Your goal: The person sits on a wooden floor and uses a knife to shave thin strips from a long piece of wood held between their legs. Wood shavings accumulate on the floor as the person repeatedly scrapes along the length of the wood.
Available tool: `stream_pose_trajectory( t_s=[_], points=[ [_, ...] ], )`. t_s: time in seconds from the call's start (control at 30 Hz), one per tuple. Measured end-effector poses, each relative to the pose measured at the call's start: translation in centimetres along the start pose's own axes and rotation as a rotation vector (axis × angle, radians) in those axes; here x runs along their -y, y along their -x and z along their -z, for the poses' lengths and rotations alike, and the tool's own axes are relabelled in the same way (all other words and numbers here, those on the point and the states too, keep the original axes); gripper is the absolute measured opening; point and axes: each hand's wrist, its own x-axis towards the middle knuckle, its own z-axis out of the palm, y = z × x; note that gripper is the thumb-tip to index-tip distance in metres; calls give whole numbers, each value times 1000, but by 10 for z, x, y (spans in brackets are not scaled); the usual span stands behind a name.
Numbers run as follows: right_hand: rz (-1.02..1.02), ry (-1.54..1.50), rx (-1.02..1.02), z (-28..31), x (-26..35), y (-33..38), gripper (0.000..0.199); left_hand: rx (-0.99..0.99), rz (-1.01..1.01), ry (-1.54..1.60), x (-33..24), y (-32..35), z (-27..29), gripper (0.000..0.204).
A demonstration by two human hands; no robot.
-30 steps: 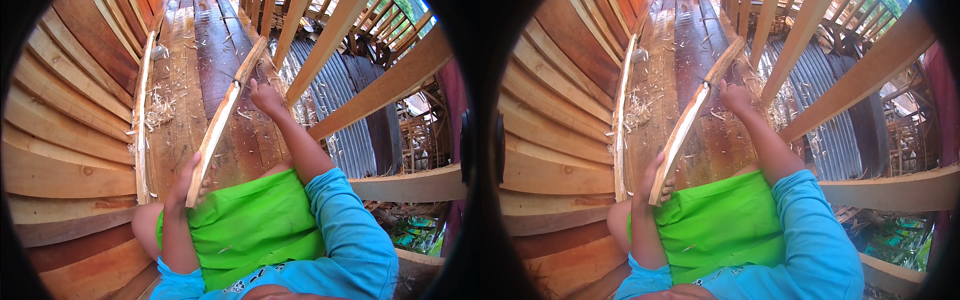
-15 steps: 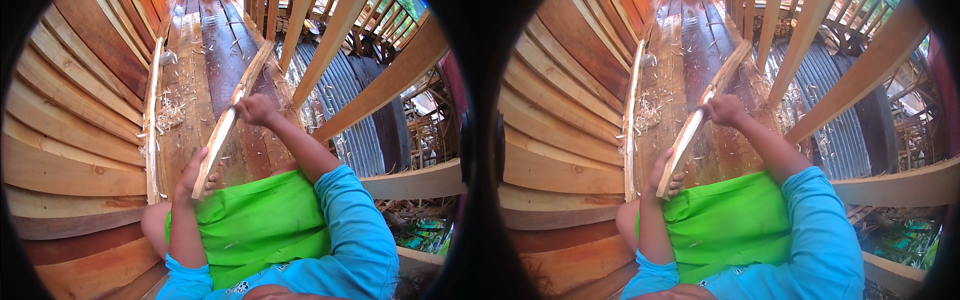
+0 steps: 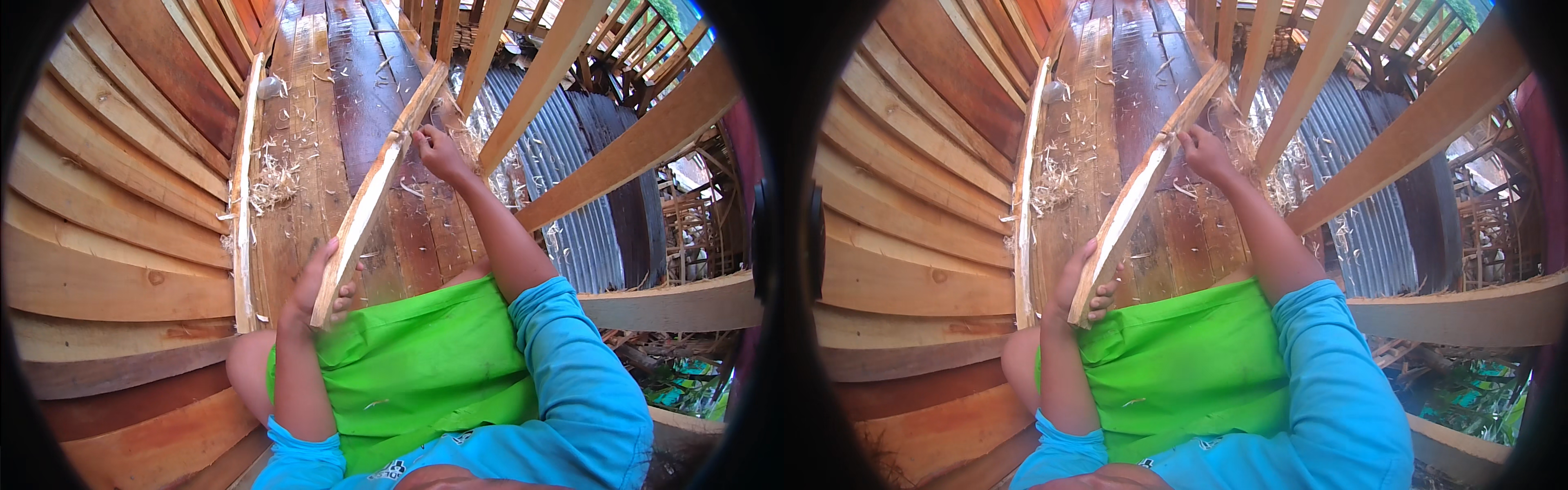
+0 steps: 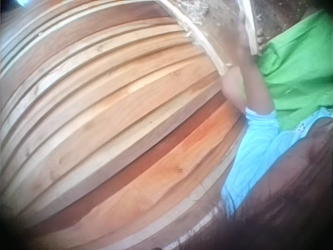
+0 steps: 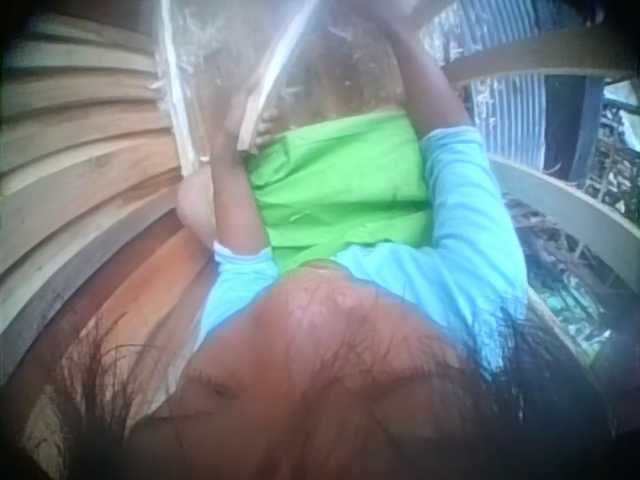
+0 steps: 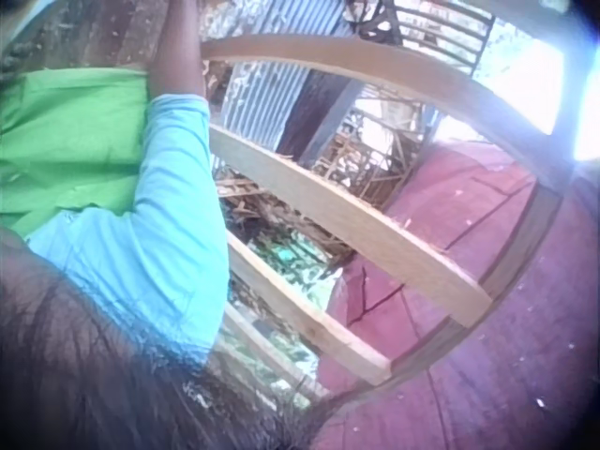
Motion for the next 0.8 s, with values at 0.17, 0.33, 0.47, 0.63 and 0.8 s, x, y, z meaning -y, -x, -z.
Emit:
stream_pose_trajectory(
  t_s=[0.17, 0.33, 0.47, 0.63, 0.8],
  points=[
    [-256, -61, 5, 4, 7, -7, 37, 3, 7, 6, 3, 0, 3, 59],
    [-287, 81, 115, -8, 4, 0, 50, 13, 28, 8, 4, -4, 3, 60],
    [-322, 124, 193, -5, 35, 8, 66, 3, 22, 1, 6, -4, 7, 61],
    [-301, 109, 200, 1, 51, 11, 69, -7, 25, -7, 5, -4, 6, 62],
    [-343, 149, 290, -2, 58, 11, 65, -11, 17, -20, 6, -4, 8, 63]
  ],
)
